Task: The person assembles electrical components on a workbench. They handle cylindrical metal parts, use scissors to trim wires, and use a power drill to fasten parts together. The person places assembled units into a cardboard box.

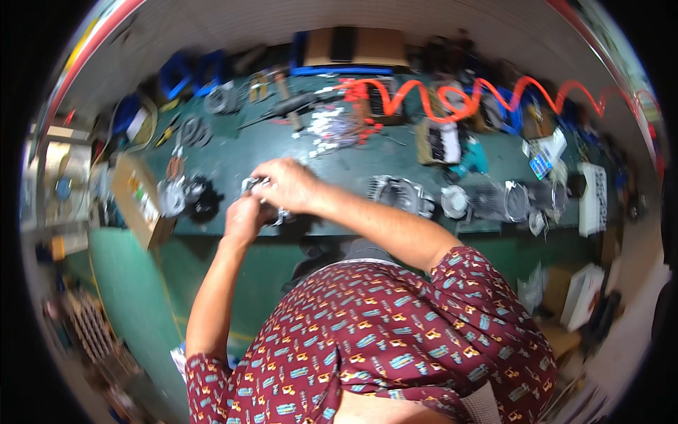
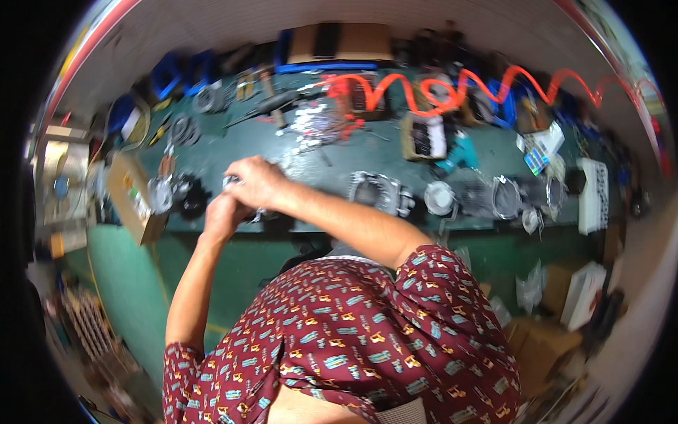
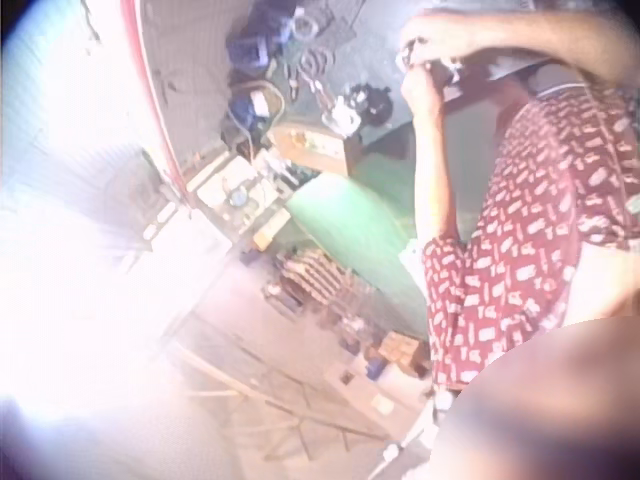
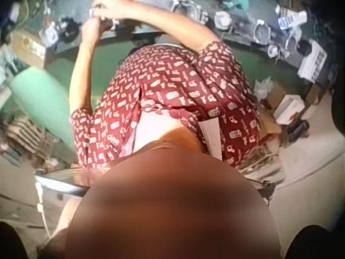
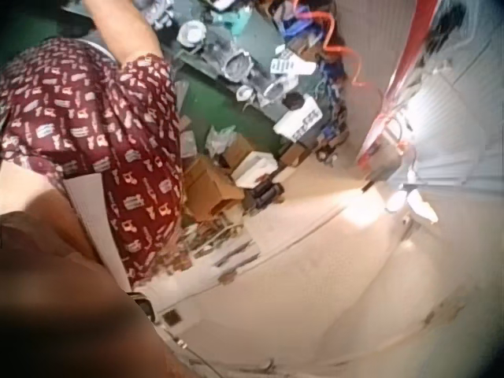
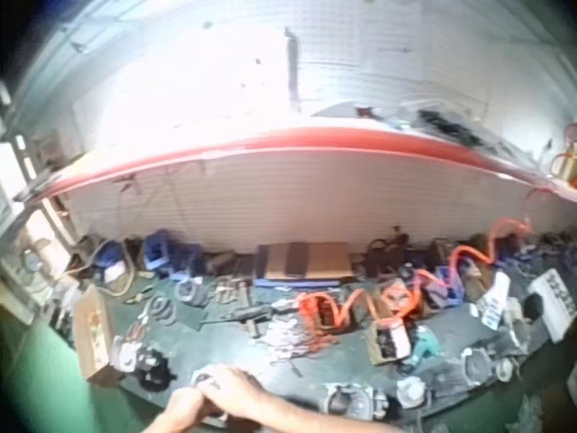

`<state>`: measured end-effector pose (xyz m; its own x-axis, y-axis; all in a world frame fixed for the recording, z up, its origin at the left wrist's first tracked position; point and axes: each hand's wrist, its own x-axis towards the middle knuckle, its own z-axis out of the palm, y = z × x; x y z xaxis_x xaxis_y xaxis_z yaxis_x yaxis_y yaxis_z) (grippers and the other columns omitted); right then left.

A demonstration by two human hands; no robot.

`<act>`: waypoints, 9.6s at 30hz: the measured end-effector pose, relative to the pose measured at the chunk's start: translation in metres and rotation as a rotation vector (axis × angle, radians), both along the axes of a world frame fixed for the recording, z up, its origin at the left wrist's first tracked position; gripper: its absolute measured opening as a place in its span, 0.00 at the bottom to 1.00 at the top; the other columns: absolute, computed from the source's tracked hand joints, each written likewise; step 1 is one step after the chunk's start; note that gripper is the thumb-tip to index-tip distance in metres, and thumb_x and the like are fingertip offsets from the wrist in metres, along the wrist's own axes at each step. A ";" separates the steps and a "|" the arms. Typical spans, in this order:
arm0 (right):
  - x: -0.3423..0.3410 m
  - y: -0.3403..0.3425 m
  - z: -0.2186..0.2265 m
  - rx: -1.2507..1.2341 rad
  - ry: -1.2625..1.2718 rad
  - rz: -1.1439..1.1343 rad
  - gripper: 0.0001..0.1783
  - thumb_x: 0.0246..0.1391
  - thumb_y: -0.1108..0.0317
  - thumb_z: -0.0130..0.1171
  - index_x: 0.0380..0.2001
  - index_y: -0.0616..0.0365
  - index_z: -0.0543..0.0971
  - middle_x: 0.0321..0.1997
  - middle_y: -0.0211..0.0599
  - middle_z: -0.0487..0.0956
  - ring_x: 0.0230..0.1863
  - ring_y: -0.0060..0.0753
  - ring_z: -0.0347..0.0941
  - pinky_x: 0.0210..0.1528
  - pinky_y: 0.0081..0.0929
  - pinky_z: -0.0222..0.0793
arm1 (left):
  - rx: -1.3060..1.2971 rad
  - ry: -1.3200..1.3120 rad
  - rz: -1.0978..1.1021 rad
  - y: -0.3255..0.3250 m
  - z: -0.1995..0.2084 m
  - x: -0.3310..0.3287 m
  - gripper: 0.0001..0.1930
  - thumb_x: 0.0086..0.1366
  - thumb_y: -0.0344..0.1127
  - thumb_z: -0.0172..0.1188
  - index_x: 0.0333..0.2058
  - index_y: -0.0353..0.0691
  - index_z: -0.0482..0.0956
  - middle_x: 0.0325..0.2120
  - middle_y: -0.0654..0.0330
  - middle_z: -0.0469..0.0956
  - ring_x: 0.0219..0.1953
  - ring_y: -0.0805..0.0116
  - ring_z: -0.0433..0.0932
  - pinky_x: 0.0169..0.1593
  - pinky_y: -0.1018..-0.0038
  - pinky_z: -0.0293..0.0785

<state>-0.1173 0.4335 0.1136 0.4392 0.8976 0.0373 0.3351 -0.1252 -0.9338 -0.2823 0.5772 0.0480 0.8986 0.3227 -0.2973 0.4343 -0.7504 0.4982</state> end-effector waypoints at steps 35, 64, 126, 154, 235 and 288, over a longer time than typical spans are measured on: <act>0.049 -0.447 -0.193 -0.068 0.820 -1.073 0.07 0.63 0.71 0.57 0.43 0.57 0.81 0.34 0.28 0.83 0.29 0.19 0.76 0.26 0.18 0.69 | -0.259 -0.373 -0.598 -0.326 0.025 0.064 0.21 0.65 0.35 0.64 0.56 0.36 0.77 0.55 0.46 0.78 0.55 0.43 0.78 0.57 0.57 0.77; 0.147 -0.461 -0.097 -0.153 0.205 -0.205 0.18 0.62 0.59 0.63 0.46 0.64 0.83 0.30 0.40 0.83 0.30 0.27 0.78 0.36 0.30 0.73 | 0.019 -0.332 -0.396 -0.427 0.023 0.165 0.26 0.57 0.35 0.69 0.55 0.37 0.76 0.44 0.50 0.77 0.49 0.47 0.76 0.50 0.57 0.78; 0.210 -0.233 -0.086 -0.031 -0.137 0.430 0.18 0.48 0.69 0.65 0.44 0.63 0.84 0.43 0.48 0.86 0.47 0.44 0.83 0.51 0.38 0.78 | 0.177 -0.252 -0.014 -0.299 0.015 0.148 0.18 0.57 0.36 0.68 0.47 0.45 0.79 0.43 0.50 0.78 0.49 0.46 0.77 0.50 0.54 0.78; 0.183 -0.235 -0.122 -0.309 0.124 0.088 0.16 0.51 0.60 0.64 0.34 0.62 0.88 0.27 0.42 0.86 0.31 0.30 0.82 0.37 0.34 0.77 | 0.256 -0.041 -0.133 -0.295 -0.011 0.159 0.19 0.56 0.34 0.67 0.46 0.37 0.77 0.41 0.47 0.79 0.48 0.45 0.79 0.51 0.55 0.78; 0.206 -0.839 -0.159 -0.327 0.299 -0.925 0.19 0.68 0.59 0.57 0.32 0.67 0.81 0.22 0.34 0.79 0.24 0.21 0.74 0.24 0.30 0.69 | -0.108 -0.199 -0.778 -0.765 -0.033 0.350 0.27 0.56 0.33 0.69 0.57 0.47 0.75 0.45 0.50 0.75 0.50 0.46 0.78 0.51 0.55 0.79; 0.382 -0.564 -0.029 -0.065 0.061 0.586 0.21 0.57 0.64 0.64 0.51 0.66 0.82 0.43 0.40 0.85 0.40 0.27 0.80 0.45 0.29 0.79 | 0.064 -0.413 0.361 -0.664 0.072 0.284 0.27 0.51 0.32 0.76 0.51 0.39 0.80 0.41 0.55 0.77 0.30 0.62 0.81 0.36 0.68 0.80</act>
